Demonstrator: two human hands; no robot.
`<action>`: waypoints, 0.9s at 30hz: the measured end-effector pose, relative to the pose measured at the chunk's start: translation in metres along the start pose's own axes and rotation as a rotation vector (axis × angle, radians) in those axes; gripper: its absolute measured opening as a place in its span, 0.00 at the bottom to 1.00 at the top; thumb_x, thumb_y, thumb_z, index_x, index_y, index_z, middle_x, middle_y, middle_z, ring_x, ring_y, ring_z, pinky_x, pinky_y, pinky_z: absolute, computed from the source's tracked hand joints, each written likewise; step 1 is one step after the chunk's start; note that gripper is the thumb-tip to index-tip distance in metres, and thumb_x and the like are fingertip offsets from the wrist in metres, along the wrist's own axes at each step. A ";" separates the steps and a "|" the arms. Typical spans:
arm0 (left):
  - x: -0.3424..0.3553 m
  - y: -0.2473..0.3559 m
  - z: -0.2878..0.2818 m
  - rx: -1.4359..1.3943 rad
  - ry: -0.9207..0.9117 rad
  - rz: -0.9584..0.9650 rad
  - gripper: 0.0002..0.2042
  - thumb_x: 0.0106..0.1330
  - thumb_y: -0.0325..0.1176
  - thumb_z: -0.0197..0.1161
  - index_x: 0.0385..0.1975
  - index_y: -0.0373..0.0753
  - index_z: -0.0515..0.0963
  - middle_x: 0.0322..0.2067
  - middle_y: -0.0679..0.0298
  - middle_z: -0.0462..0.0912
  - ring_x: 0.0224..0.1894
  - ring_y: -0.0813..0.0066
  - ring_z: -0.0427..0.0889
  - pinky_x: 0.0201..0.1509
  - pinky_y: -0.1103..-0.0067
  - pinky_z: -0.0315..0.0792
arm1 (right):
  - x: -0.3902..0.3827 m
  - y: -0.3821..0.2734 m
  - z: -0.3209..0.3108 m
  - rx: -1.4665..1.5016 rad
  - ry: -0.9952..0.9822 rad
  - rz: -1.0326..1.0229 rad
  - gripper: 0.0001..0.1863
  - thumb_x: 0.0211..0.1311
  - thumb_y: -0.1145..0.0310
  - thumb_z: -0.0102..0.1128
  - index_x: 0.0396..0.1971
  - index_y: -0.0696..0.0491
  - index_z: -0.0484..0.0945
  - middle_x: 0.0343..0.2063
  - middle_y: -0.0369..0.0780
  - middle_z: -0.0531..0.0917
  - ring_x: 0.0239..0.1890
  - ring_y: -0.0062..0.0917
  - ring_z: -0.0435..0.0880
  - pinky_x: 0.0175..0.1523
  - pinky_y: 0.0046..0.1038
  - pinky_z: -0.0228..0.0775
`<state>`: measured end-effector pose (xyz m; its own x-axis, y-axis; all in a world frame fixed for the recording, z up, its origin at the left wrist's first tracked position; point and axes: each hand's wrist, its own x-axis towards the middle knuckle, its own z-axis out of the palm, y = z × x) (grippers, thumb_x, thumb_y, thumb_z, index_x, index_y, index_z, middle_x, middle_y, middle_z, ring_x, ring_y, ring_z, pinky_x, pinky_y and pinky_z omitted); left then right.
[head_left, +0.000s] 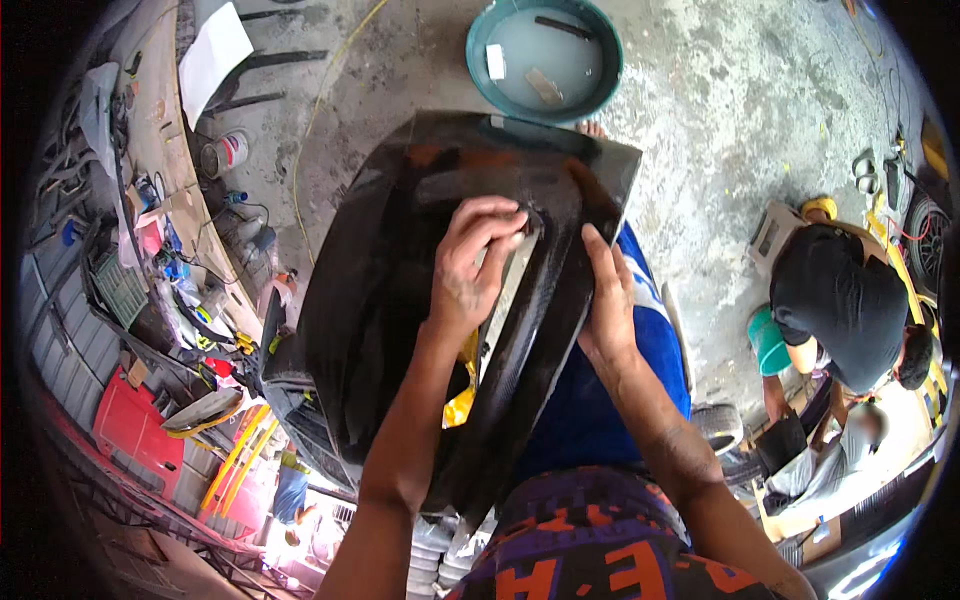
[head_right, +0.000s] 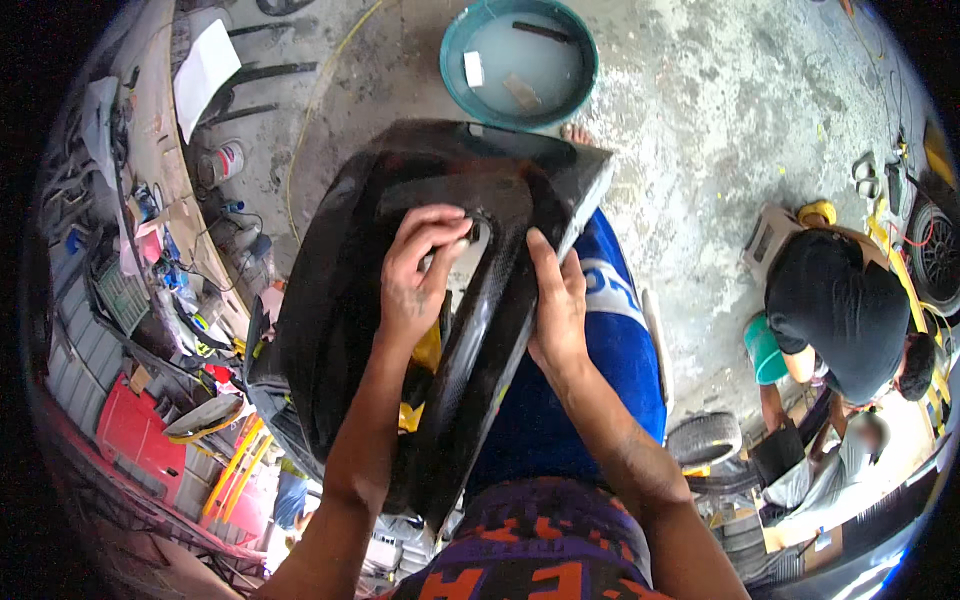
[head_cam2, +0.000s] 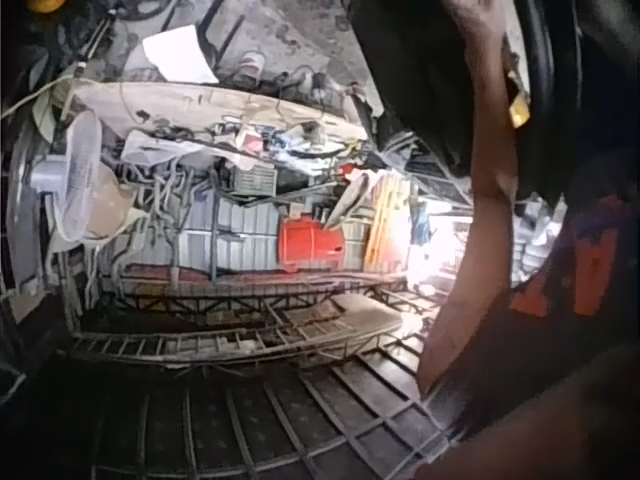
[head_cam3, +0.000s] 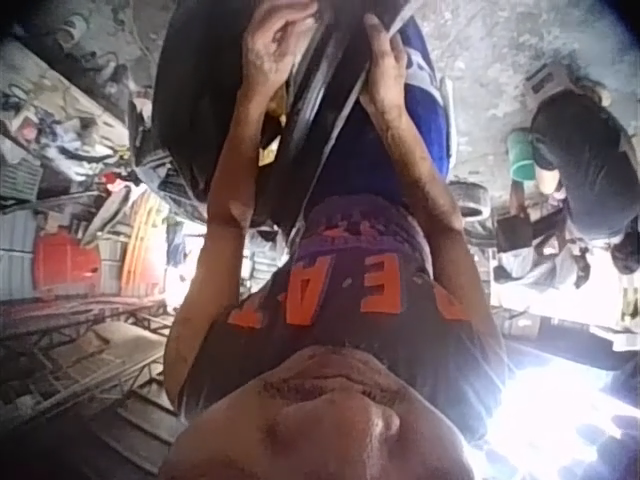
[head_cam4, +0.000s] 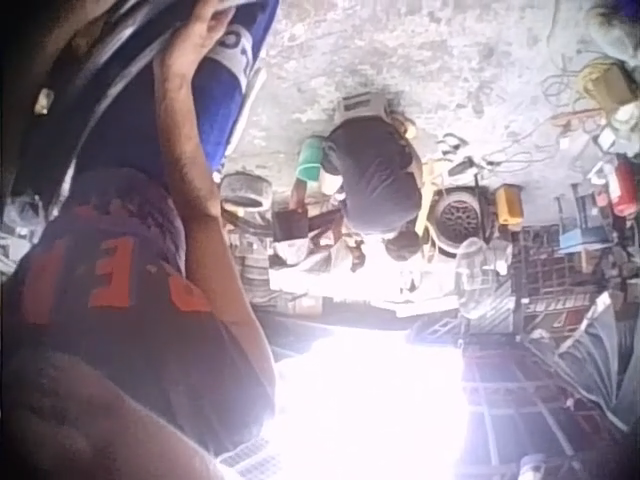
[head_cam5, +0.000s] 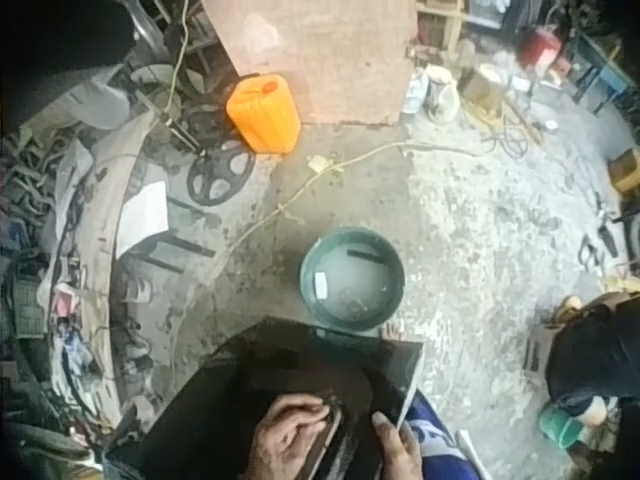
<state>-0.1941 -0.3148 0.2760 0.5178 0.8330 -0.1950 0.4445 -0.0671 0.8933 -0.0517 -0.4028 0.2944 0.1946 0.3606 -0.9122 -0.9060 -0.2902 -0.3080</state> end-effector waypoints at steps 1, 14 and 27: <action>0.000 -0.001 0.000 -0.080 0.067 0.049 0.09 0.64 0.19 0.62 0.43 0.34 0.83 0.46 0.57 0.82 0.47 0.60 0.81 0.56 0.71 0.74 | 0.000 0.000 0.000 -0.005 0.031 -0.019 0.22 0.72 0.59 0.59 0.57 0.57 0.71 0.48 0.41 0.82 0.49 0.25 0.81 0.54 0.29 0.75; 0.003 -0.004 0.006 0.005 -0.092 0.057 0.06 0.63 0.19 0.62 0.38 0.31 0.82 0.45 0.57 0.85 0.49 0.62 0.82 0.56 0.73 0.73 | 0.000 -0.002 0.002 0.038 0.033 0.013 0.21 0.72 0.60 0.59 0.57 0.57 0.71 0.46 0.39 0.81 0.45 0.22 0.81 0.48 0.27 0.76; 0.005 -0.004 0.006 0.048 -0.090 0.109 0.04 0.65 0.21 0.58 0.34 0.35 0.81 0.44 0.59 0.84 0.48 0.59 0.80 0.55 0.70 0.73 | -0.002 -0.003 0.004 0.032 0.021 0.008 0.20 0.71 0.59 0.61 0.54 0.56 0.72 0.43 0.38 0.81 0.44 0.22 0.80 0.49 0.27 0.75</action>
<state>-0.1889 -0.3136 0.2687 0.6275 0.7668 -0.1351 0.4153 -0.1828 0.8912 -0.0511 -0.3993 0.2985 0.1944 0.3398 -0.9202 -0.9191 -0.2646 -0.2919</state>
